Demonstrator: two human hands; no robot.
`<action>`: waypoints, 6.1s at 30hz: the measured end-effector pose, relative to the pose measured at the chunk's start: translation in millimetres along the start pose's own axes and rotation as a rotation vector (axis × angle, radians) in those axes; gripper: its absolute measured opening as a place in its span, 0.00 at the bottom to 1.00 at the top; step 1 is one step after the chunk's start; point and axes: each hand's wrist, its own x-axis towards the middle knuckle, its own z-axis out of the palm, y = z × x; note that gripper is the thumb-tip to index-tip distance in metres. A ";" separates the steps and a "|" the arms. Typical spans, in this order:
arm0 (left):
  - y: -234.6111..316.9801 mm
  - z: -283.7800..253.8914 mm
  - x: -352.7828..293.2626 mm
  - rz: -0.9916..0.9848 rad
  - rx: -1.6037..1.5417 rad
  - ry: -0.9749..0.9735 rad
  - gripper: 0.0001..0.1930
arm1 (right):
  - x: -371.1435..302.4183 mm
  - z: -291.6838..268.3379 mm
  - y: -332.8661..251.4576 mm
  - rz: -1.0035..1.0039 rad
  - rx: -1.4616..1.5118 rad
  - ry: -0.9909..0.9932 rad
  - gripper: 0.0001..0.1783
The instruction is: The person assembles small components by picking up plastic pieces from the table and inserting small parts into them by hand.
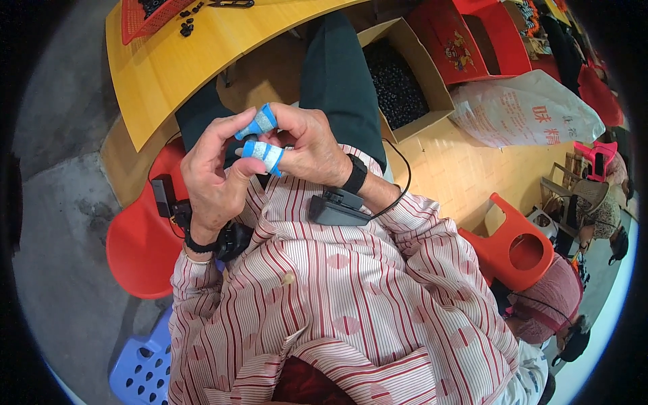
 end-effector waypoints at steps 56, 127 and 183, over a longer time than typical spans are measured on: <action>-23.2 0.2 13.4 -0.036 -0.193 -0.122 0.13 | -0.2 -12.2 19.6 0.271 0.884 -0.093 0.33; -92.2 -139.8 152.3 -0.136 0.453 0.222 0.08 | -42.4 -141.4 62.7 0.292 0.250 0.743 0.16; -143.0 -82.9 93.7 -0.318 -0.483 0.470 0.11 | 228.6 -20.0 48.9 -0.171 -0.641 0.017 0.23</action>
